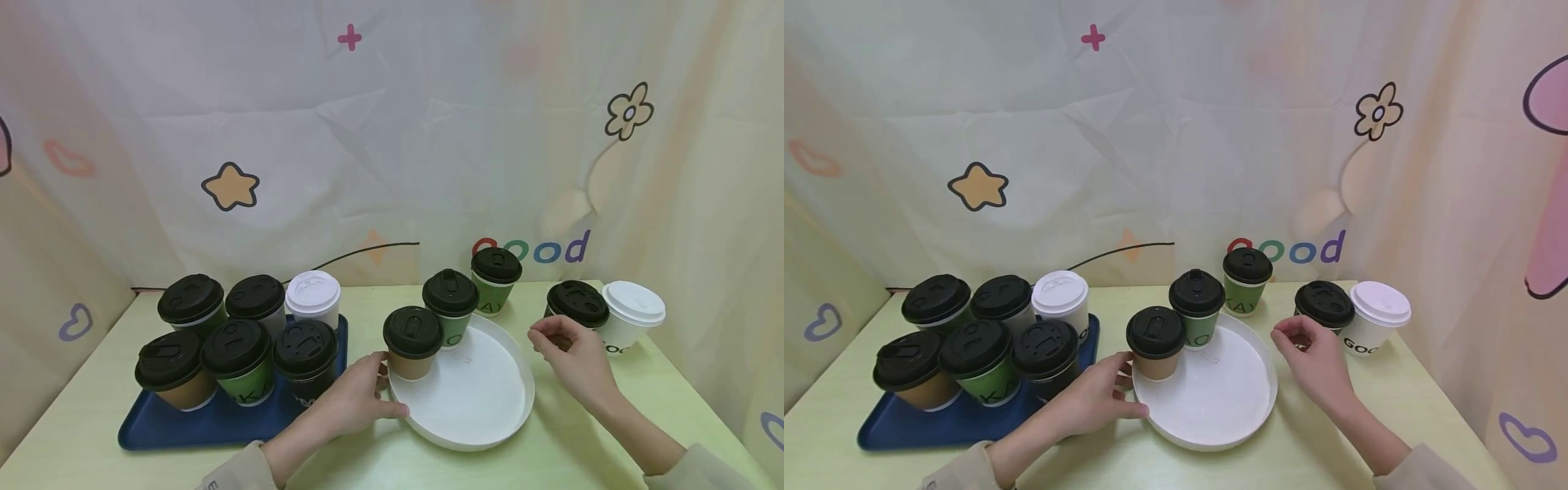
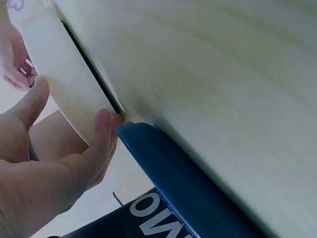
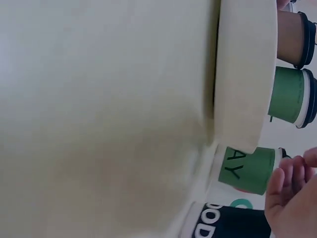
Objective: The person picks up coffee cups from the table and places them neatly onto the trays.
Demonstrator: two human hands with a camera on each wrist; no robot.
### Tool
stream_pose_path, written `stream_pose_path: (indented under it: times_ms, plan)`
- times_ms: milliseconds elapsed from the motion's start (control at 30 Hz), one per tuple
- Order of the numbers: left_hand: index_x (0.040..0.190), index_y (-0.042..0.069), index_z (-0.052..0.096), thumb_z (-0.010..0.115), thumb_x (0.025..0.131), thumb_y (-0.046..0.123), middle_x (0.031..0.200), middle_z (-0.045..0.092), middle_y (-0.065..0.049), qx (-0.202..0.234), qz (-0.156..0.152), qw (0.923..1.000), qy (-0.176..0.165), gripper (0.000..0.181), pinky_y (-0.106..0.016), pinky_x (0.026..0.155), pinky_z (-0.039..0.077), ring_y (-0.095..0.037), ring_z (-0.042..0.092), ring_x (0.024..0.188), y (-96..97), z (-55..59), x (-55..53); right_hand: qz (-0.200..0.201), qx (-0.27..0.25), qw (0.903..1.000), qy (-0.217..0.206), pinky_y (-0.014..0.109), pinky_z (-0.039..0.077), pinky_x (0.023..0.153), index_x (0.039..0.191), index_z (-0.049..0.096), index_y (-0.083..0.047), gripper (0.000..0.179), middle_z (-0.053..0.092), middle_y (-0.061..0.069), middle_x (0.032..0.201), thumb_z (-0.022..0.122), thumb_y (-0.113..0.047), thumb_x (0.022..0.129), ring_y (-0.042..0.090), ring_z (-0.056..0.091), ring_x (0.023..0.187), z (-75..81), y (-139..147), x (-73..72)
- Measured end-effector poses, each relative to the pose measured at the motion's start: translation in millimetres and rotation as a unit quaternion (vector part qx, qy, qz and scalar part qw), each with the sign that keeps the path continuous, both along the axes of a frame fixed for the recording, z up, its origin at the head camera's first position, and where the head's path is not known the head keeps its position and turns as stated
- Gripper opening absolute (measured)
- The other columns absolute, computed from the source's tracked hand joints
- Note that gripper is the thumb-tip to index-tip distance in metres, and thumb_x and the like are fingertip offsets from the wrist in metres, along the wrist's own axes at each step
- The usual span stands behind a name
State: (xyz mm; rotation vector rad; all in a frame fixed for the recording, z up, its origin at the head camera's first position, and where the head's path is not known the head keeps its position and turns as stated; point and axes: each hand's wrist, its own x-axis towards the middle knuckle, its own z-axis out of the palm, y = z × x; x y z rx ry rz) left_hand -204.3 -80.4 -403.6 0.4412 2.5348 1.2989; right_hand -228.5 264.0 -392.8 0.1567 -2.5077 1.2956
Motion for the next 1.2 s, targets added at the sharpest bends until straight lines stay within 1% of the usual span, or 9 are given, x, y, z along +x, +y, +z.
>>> stream_pose_path:
  times_ms: [100,233,333,433,633,767,933,1100,1200]
  plan:
    - [0.146,-0.011,0.039,0.090,0.081,0.020,0.133,0.056,-0.024,0.002,0.001,1.0000,0.001,0.088,-0.050,0.094,0.053,-0.037,0.061,0.118,-0.3,0.3,0.0,-0.055,-0.037,0.9973,0.032,0.015,0.049,0.063,0.106,0.068,0.000,0.014,0.068,0.005,0.089,0.070,-0.011,0.099,0.007,0.062,0.074,-8.0,7,6.3]
    - [0.146,-0.011,0.039,0.090,0.081,0.019,0.133,0.056,-0.024,0.003,0.003,1.0000,0.000,0.088,-0.050,0.095,0.053,-0.038,0.062,0.118,-0.6,0.4,0.0,-0.155,-0.093,0.9821,0.052,0.014,0.044,0.064,0.103,0.066,0.000,0.010,0.062,-0.008,0.082,0.066,-0.009,0.099,0.004,0.056,0.073,-15.4,12,10.5]
    - [0.147,-0.011,0.039,0.090,0.082,0.019,0.134,0.056,-0.024,0.003,0.004,1.0000,-0.006,0.088,-0.051,0.095,0.052,-0.038,0.062,0.118,-0.7,0.3,0.2,-0.210,-0.122,0.9694,0.037,0.015,0.040,0.067,0.104,0.061,-0.001,0.012,0.057,-0.007,0.085,0.062,-0.012,0.099,0.005,0.052,0.078,-17.1,14,10.9]
    - [0.147,-0.011,0.039,0.090,0.082,0.020,0.133,0.056,-0.023,0.004,0.004,0.9999,-0.009,0.088,-0.051,0.095,0.052,-0.038,0.061,0.118,-0.9,-0.3,0.3,-0.236,-0.147,0.9606,0.001,0.017,0.037,0.071,0.109,0.052,-0.004,0.021,0.049,0.000,0.097,0.064,-0.017,0.099,0.009,0.045,0.085,-15.8,16,9.2]
    - [0.147,-0.010,0.039,0.090,0.082,0.020,0.132,0.057,-0.022,0.007,0.001,0.9999,-0.007,0.088,-0.050,0.094,0.053,-0.037,0.062,0.118,-1.3,-2.3,-0.5,-0.236,-0.187,0.9506,-0.075,0.022,0.031,0.081,0.134,0.036,0.004,0.062,0.034,0.003,0.113,0.077,-0.017,0.092,0.014,0.033,0.100,-11.7,18,3.2]
    - [0.146,-0.010,0.040,0.090,0.082,0.020,0.131,0.058,-0.022,0.006,0.000,1.0000,-0.005,0.088,-0.050,0.094,0.052,-0.037,0.062,0.118,-1.0,-2.7,-1.0,-0.221,-0.180,0.9537,-0.096,0.024,0.031,0.090,0.148,0.024,0.011,0.084,0.035,0.010,0.126,0.080,-0.014,0.090,0.020,0.033,0.111,-13.1,18,-1.2]
    - [0.146,-0.010,0.040,0.091,0.081,0.021,0.131,0.058,-0.022,0.002,0.004,1.0000,-0.005,0.088,-0.050,0.095,0.052,-0.036,0.062,0.117,-0.4,-2.2,-0.6,-0.176,-0.183,0.9592,-0.124,0.034,0.031,0.109,0.155,0.018,0.009,0.091,0.030,0.023,0.151,0.080,-0.014,0.091,0.030,0.031,0.133,-14.5,21,-8.9]
    - [0.146,-0.010,0.040,0.091,0.081,0.021,0.131,0.058,-0.021,0.003,0.002,1.0000,-0.004,0.089,-0.051,0.095,0.052,-0.036,0.062,0.117,-0.7,-2.0,-0.9,-0.160,-0.210,0.9564,-0.125,0.022,0.036,0.102,0.154,0.024,0.003,0.088,0.043,0.008,0.139,0.081,-0.007,0.088,0.022,0.039,0.130,-14.3,19,-17.3]
    - [0.146,-0.010,0.040,0.091,0.081,0.021,0.131,0.058,-0.021,0.005,0.002,1.0000,-0.004,0.088,-0.051,0.095,0.052,-0.036,0.062,0.117,-0.6,-1.6,-1.3,-0.160,-0.223,0.9534,-0.126,0.027,0.034,0.110,0.156,0.020,0.001,0.094,0.041,0.009,0.142,0.082,-0.007,0.087,0.023,0.037,0.133,-14.0,16,-21.0]
